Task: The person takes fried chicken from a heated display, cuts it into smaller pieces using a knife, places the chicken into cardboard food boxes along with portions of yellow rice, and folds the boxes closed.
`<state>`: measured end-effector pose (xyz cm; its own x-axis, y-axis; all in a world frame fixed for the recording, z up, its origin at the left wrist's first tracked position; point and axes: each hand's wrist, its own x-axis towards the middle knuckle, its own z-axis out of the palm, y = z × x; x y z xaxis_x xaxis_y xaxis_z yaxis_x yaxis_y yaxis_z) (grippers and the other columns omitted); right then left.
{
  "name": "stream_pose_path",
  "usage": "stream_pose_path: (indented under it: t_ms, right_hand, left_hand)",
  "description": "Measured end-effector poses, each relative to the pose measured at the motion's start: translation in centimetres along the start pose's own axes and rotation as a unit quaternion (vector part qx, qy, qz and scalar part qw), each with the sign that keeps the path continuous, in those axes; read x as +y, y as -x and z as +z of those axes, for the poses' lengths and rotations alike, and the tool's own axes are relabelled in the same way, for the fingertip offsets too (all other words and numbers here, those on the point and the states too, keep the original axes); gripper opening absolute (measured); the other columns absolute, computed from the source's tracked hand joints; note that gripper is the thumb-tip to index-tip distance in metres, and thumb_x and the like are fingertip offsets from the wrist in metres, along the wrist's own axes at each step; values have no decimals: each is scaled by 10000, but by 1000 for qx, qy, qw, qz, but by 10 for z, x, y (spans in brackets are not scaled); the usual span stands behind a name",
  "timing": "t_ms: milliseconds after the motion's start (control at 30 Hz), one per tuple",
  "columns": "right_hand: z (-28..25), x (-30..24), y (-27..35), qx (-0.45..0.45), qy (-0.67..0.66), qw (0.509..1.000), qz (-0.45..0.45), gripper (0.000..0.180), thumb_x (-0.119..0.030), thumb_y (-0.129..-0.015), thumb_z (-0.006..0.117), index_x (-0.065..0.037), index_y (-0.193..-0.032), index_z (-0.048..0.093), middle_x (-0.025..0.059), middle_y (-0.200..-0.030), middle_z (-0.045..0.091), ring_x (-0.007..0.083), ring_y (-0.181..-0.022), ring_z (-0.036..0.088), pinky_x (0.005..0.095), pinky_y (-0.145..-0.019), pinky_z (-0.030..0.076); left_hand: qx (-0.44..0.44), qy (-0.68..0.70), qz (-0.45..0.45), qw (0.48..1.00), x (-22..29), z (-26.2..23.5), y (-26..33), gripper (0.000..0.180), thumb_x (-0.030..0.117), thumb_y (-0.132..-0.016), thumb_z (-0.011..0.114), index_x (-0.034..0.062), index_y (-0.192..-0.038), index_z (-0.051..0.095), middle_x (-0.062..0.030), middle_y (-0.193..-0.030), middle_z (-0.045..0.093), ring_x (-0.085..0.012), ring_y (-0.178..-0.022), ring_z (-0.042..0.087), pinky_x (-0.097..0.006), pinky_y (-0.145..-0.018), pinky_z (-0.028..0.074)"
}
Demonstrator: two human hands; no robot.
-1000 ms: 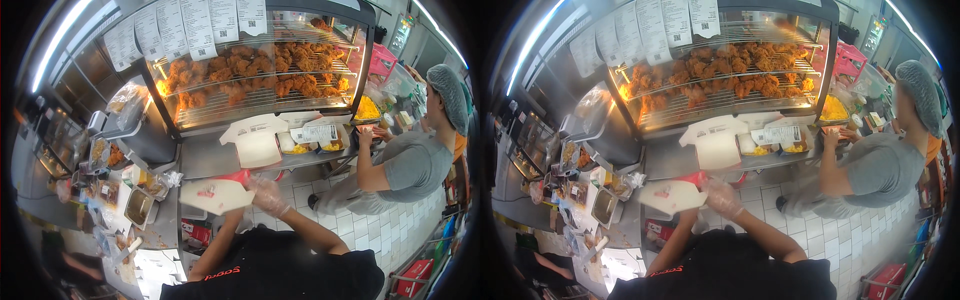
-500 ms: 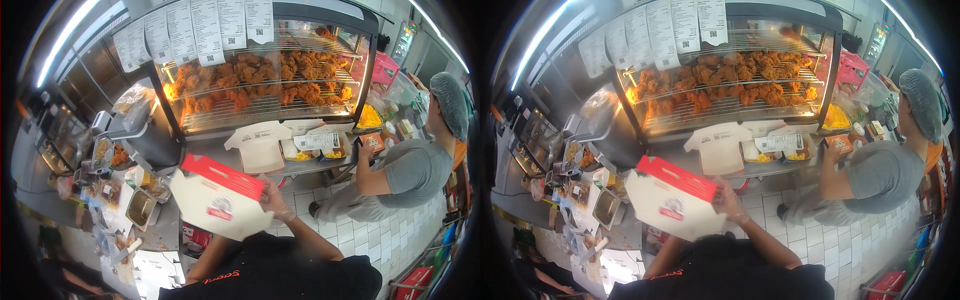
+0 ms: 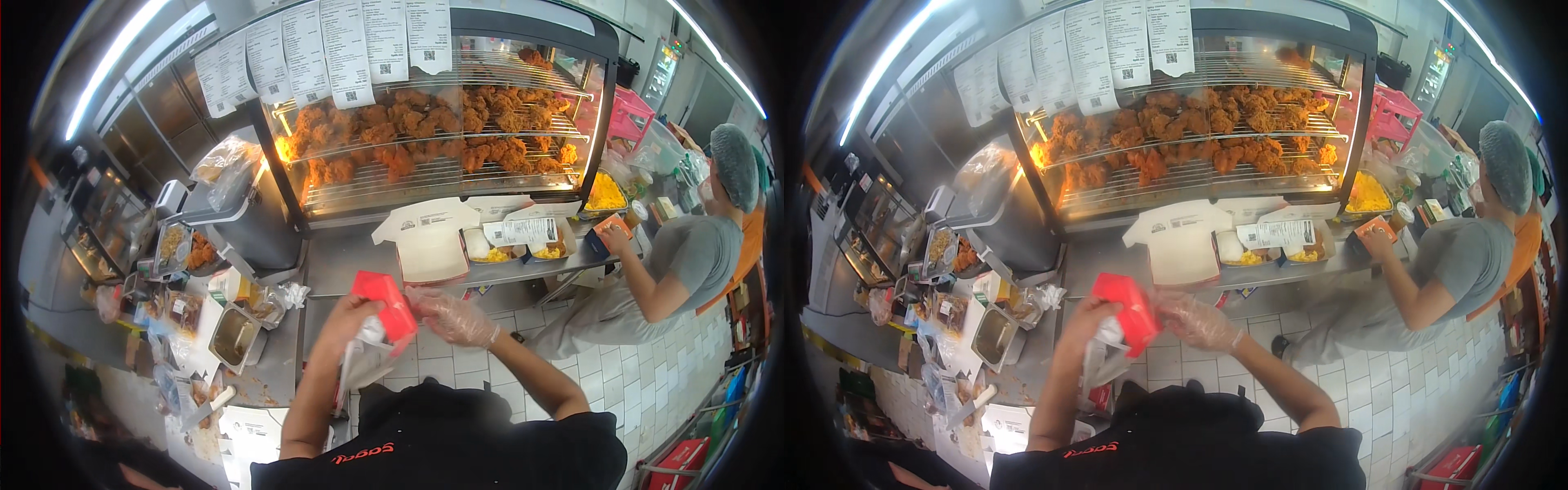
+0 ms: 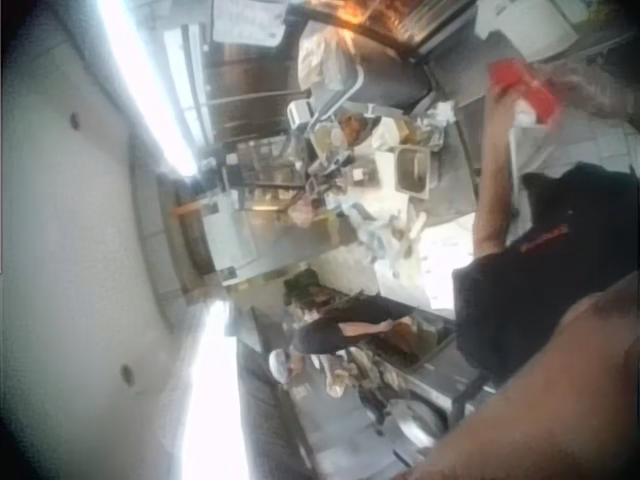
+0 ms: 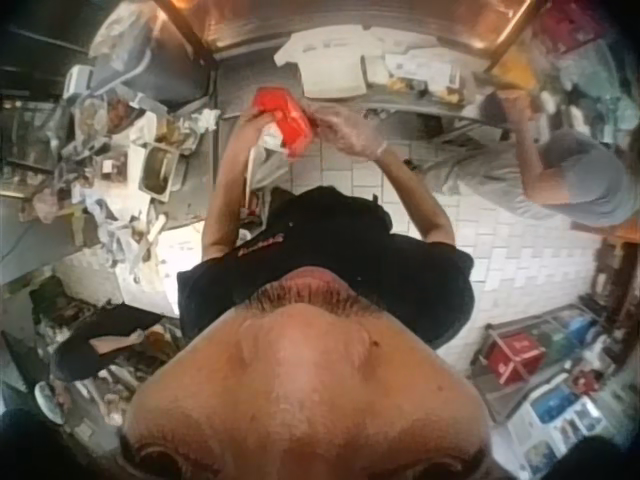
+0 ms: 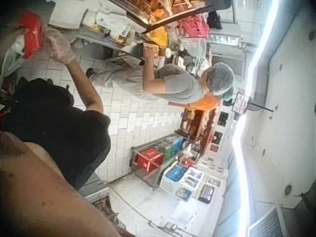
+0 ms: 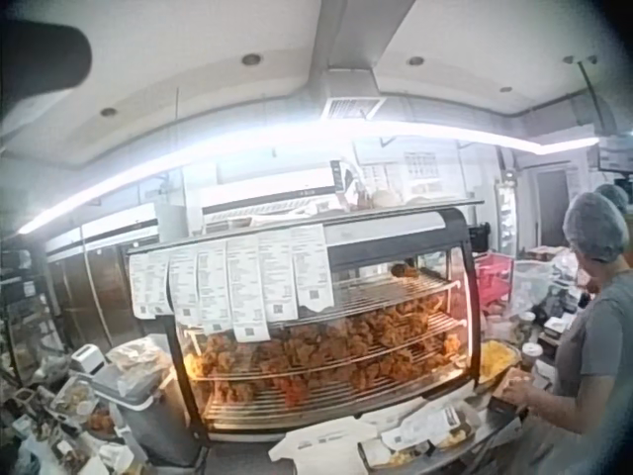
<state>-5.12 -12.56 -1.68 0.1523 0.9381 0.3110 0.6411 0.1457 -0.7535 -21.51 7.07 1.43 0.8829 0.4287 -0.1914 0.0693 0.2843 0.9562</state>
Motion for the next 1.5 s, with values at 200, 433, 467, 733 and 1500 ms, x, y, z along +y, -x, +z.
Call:
stream_pose_path:
  t_ms: [200,433,467,733,1500]
  right_hand:
    - [32,-65,-11,203,19,979,24,631,-116,-826,705,-11,-1378,419,216,-1326,496,330,-1183,546,402,-930,489]
    - [72,-1,11,317,88,943,54,406,-107,-814,730,-15,-1174,568,170,-1109,580,249,-865,620,359,-789,519]
    - [66,-1,14,334,105,932,89,344,-98,-819,723,-12,-1128,598,149,-1040,605,232,-793,620,357,-762,523]
    - [54,-48,-4,310,-235,893,226,159,-43,-796,741,6,-915,648,43,-801,630,163,-721,595,275,-670,499]
    - [73,-18,-3,248,89,958,117,177,-101,-933,597,39,-1041,602,196,-876,608,342,-821,614,419,-706,475]
  left_hand:
    - [161,29,34,986,-47,33,11,174,108,-905,644,29,-1055,681,-45,-979,702,-98,-871,638,-257,-775,477]
    - [208,11,109,972,-57,41,32,200,139,-919,642,64,-1103,661,-23,-990,691,-103,-864,634,-287,-719,489]
    - [204,-21,105,973,-63,37,32,213,138,-917,641,74,-1120,652,-19,-992,686,-107,-884,636,-300,-723,497]
    - [189,-436,411,778,-82,36,23,290,236,-863,631,94,-1114,655,-133,-769,632,-341,-699,643,-423,-623,510]
    - [269,-248,313,877,-35,44,39,198,208,-903,625,45,-1015,649,-154,-775,665,-294,-583,631,-382,-534,466]
